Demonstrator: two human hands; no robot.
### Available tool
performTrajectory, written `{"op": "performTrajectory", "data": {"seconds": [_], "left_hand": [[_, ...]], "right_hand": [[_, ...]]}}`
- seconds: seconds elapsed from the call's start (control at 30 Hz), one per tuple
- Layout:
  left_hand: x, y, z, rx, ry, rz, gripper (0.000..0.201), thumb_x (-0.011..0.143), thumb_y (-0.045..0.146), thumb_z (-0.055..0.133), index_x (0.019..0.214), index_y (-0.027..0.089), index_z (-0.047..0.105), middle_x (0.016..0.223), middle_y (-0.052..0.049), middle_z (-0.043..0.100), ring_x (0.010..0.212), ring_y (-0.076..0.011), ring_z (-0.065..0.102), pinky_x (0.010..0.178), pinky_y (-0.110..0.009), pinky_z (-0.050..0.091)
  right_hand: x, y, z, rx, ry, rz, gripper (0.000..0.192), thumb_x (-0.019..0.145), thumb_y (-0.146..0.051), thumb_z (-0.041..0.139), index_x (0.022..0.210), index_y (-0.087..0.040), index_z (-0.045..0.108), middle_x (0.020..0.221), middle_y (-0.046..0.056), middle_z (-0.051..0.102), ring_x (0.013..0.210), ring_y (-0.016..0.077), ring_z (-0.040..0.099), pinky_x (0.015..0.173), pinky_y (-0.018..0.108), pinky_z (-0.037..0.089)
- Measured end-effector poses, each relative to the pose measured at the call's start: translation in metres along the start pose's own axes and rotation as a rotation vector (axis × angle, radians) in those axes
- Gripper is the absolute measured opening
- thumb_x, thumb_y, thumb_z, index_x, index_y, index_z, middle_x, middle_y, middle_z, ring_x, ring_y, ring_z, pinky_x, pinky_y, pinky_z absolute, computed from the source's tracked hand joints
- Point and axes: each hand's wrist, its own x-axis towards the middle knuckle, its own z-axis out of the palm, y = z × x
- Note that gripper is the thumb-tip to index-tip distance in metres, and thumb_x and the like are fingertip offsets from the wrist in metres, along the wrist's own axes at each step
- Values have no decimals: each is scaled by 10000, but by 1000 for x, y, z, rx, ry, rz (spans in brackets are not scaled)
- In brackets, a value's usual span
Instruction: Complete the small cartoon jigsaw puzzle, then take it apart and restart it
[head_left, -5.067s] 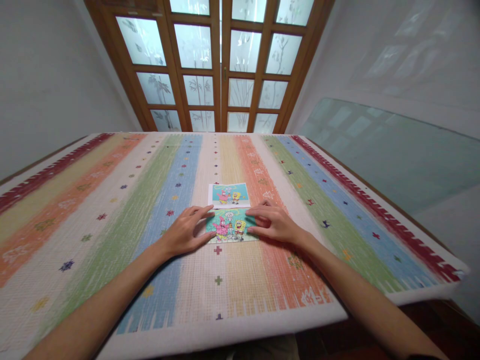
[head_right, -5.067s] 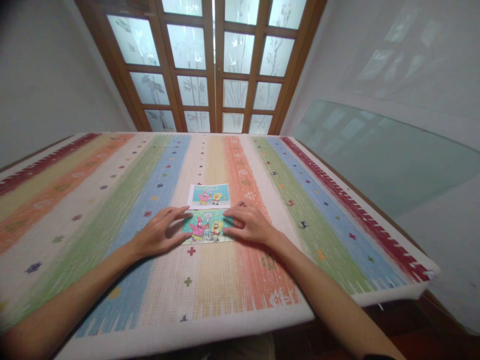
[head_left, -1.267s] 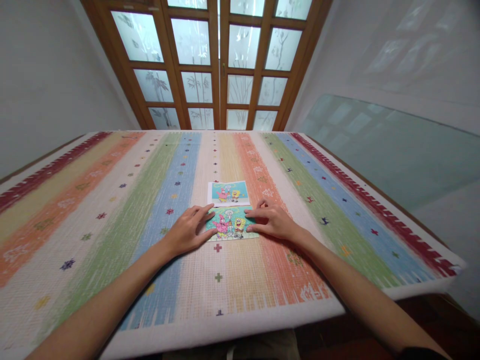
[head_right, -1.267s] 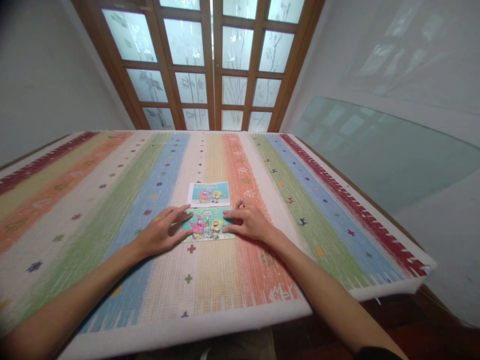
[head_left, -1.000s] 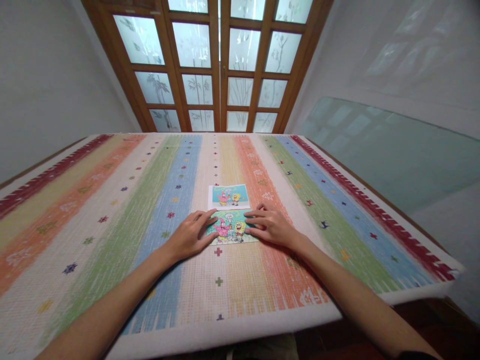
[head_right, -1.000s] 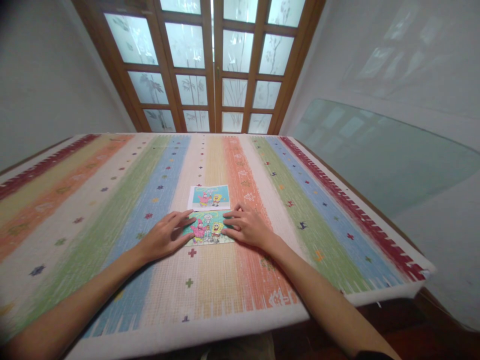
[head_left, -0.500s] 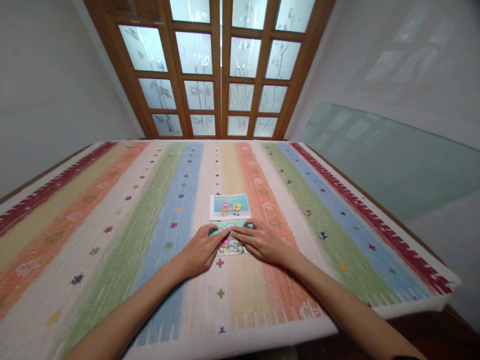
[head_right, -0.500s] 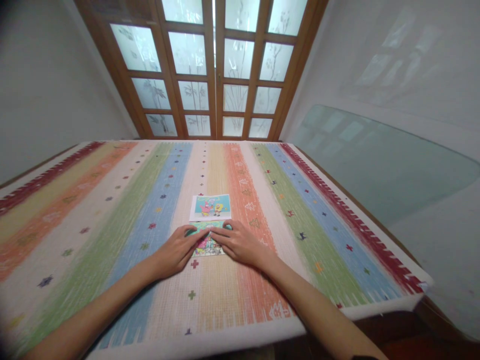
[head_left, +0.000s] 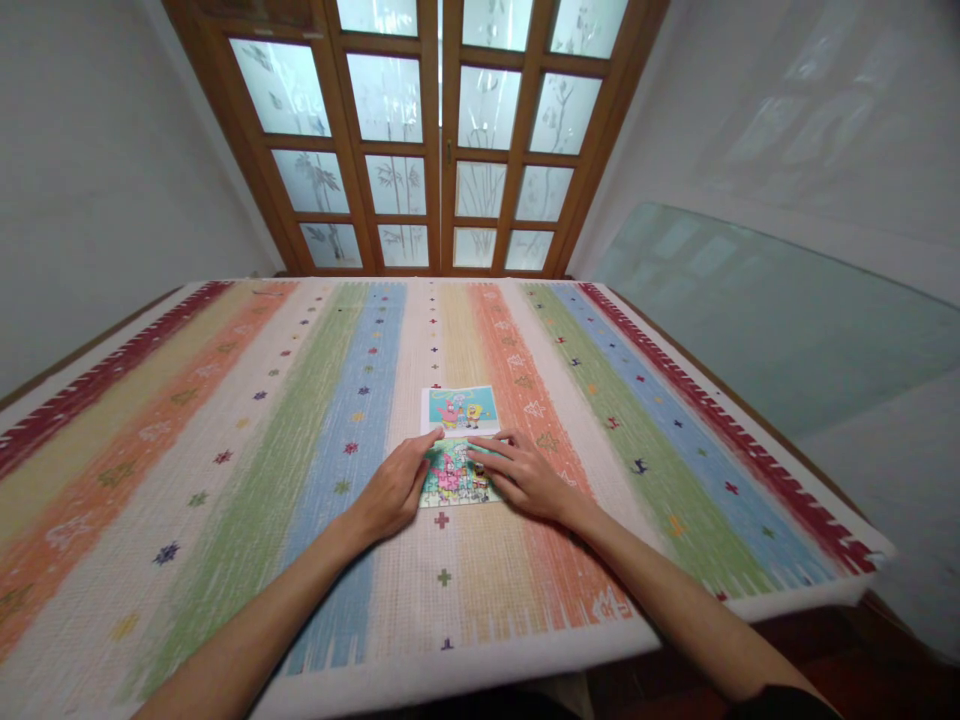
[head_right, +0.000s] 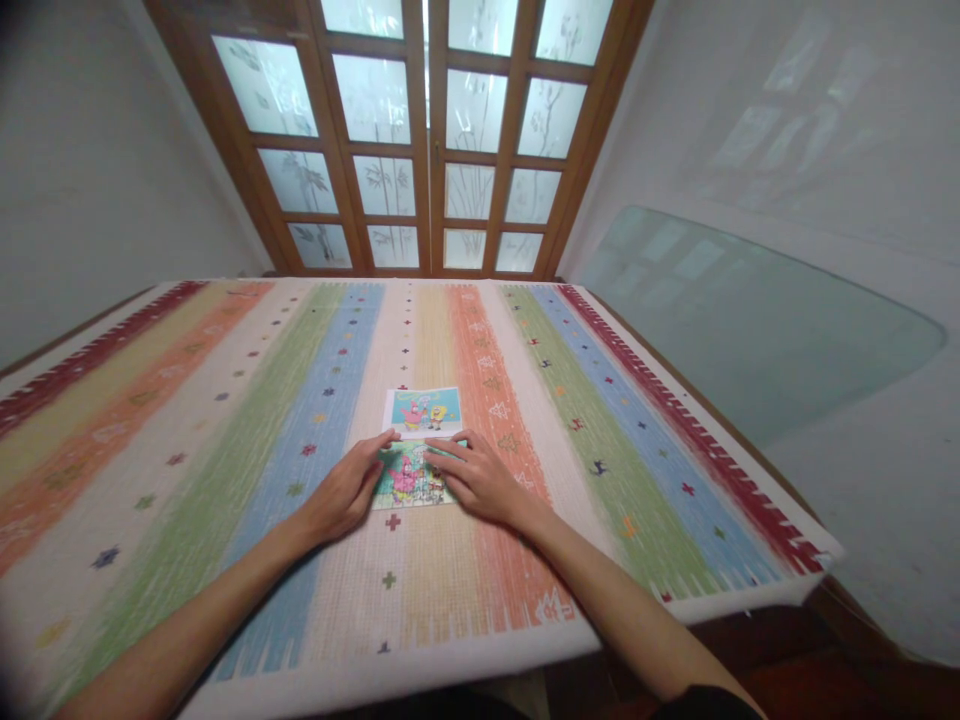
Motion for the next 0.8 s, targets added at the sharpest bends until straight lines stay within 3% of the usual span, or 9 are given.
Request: {"op": "performTrajectory", "data": {"seconds": [0.2, 0.33, 0.53, 0.67, 0.8], "left_hand": [[-2, -15, -15, 78, 131, -72, 346, 1057, 185, 385, 1388, 192, 486, 1151, -112, 675, 1032, -228, 668, 940, -421, 558], [-4, -26, -20, 201, 129, -52, 290, 1056, 181, 353, 1218, 170, 593, 919, -78, 684, 856, -226, 654, 818, -385, 556], [-7, -33, -18, 308, 131, -131, 279, 1067, 258, 379, 1211, 164, 599, 998, -101, 731, 838, -237, 675, 812, -377, 543], [-8, -33, -16, 292, 100, -116, 310, 1070, 274, 369, 1265, 150, 575, 1013, -108, 740, 809, -231, 690, 786, -361, 543], [-8, -32, -17, 262, 77, -123, 329, 1068, 286, 364, 1281, 144, 571, 1019, -118, 742, 822, -239, 697, 795, -369, 551]], "right_hand": [[1, 4, -18, -37, 44, 67, 391, 1057, -238, 442, 1415, -219, 598, 1484, 115, 591, 1264, 284, 565, 1072, 526, 463], [2, -18, -14, -32, 3, 63, 394, 1074, -273, 416, 1418, -208, 596, 1482, 117, 588, 1327, 288, 535, 1114, 540, 451], [9, -66, 8, -59, -214, 103, 591, 1083, -497, 395, 1553, -142, 437, 1619, 147, 418, 1536, 334, 286, 1240, 547, 305], [16, -68, 18, -39, -307, 97, 663, 1076, -572, 364, 1601, -168, 349, 1679, 137, 303, 1579, 348, 150, 1261, 582, 222], [17, -61, 22, -24, -350, 120, 714, 1059, -633, 340, 1612, -181, 334, 1687, 142, 267, 1583, 359, 108, 1266, 604, 177]]}}
